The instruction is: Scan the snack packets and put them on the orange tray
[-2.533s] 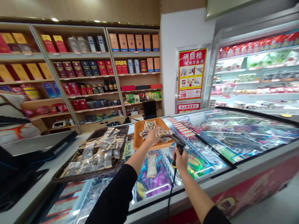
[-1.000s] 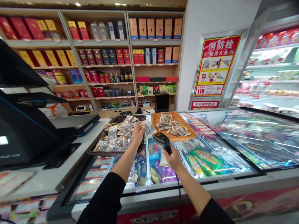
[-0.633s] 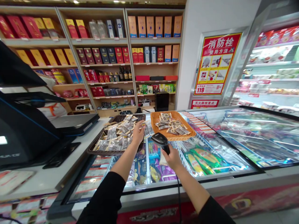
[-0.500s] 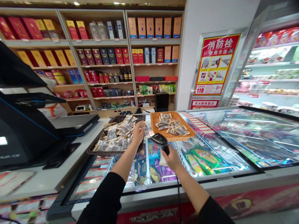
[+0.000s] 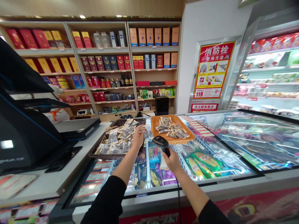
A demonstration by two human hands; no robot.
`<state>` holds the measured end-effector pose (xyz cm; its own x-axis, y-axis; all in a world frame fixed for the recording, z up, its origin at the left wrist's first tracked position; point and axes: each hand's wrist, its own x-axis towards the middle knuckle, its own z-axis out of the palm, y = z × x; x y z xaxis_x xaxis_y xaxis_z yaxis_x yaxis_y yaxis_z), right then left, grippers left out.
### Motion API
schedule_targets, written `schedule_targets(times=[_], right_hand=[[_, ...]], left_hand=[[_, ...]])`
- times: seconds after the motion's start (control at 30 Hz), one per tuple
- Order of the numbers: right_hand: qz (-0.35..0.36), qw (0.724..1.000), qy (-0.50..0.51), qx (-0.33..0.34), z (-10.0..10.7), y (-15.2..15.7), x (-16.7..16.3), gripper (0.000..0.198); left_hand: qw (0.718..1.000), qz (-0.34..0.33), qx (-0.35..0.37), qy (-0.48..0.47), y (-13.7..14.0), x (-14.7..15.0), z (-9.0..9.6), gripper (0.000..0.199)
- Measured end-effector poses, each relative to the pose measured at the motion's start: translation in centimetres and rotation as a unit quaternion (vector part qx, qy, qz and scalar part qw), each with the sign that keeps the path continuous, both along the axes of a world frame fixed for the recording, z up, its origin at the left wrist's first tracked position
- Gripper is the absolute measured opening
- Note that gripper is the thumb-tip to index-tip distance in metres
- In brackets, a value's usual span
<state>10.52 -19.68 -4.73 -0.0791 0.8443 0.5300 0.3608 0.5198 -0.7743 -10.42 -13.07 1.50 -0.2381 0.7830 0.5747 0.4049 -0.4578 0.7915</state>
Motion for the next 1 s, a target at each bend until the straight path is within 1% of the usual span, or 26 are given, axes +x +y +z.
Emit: schedule_targets(times=[0.07,0.13,0.23,0.3,0.33,0.37,0.47,0.5,0.53,0.6,0.63,0.67,0.73,0.8,0.87,0.9,0.93,0.97,1.0], right_hand=[[0.011,0.999,0.046,-0.027,-0.6,0.3,0.1,0.027],[0.026,0.993,0.099,-0.055,-1.2,0.7,0.2,0.03],[0.037,0.984,0.151,-0.083,-1.7,1.0,0.4,0.033],[0.034,0.985,0.147,-0.082,-1.8,1.0,0.5,0.034],[0.029,0.987,0.139,-0.077,-1.7,0.9,0.5,0.033],[0.024,0.989,0.13,-0.073,-1.7,0.9,0.4,0.033],[0.014,0.989,0.128,-0.07,-1.5,0.7,0.4,0.034],[0.012,0.988,0.137,-0.073,-1.5,0.7,0.4,0.034],[0.011,0.985,0.151,-0.077,-1.5,0.8,0.4,0.034],[0.007,0.978,0.188,-0.085,-1.3,1.1,0.8,0.035],[0.001,0.975,0.206,-0.087,-1.1,1.3,1.2,0.035],[-0.007,0.971,0.223,-0.087,-0.9,1.6,1.7,0.035],[-0.037,0.964,0.251,-0.083,-0.5,2.3,3.2,0.035],[-0.068,0.958,0.268,-0.081,-0.2,3.0,5.1,0.036],[-0.091,0.953,0.276,-0.084,-0.3,3.6,7.1,0.036],[-0.102,0.95,0.281,-0.085,-0.4,3.9,8.1,0.037],[-0.113,0.947,0.287,-0.086,-0.6,4.0,8.9,0.037],[-0.127,0.942,0.298,-0.086,-0.9,4.1,9.5,0.038],[-0.14,0.936,0.311,-0.086,-1.1,4.2,9.9,0.038]], left_hand=[[0.999,0.013,0.034,0.026,-0.3,0.3,0.3,0.033],[0.996,0.041,0.07,0.041,-0.8,0.4,1.0,0.032],[0.981,0.135,0.117,0.072,-1.7,-0.6,2.4,0.031],[0.966,0.199,0.117,0.118,-2.3,-2.2,3.3,0.03],[0.959,0.221,0.098,0.149,-2.6,-3.1,3.6,0.029],[0.953,0.233,0.062,0.182,-2.8,-4.0,3.8,0.029],[0.934,0.223,-0.093,0.264,-3.1,-5.8,4.0,0.03],[0.928,0.217,-0.121,0.278,-3.1,-5.9,4.1,0.03],[0.926,0.216,-0.124,0.286,-2.9,-5.6,4.1,0.03],[0.929,0.212,-0.07,0.294,-2.3,-4.2,4.3,0.03],[0.933,0.197,-0.038,0.3,-1.8,-3.1,4.4,0.03],[0.937,0.169,-0.016,0.306,-1.2,-1.7,4.5,0.029],[0.946,0.084,-0.003,0.313,0.4,1.5,4.5,0.026],[0.953,-0.009,-0.014,0.303,2.4,5.2,3.8,0.023],[0.955,-0.073,-0.035,0.284,4.7,8.9,2.5,0.019],[0.956,-0.088,-0.062,0.273,6.0,10.6,1.6,0.014],[0.959,-0.087,-0.095,0.253,7.2,12.2,0.7,0.004],[0.964,-0.087,-0.119,0.22,8.5,13.7,-0.2,0.008],[0.972,-0.098,-0.122,0.173,9.6,15.0,-1.1,0.019]])
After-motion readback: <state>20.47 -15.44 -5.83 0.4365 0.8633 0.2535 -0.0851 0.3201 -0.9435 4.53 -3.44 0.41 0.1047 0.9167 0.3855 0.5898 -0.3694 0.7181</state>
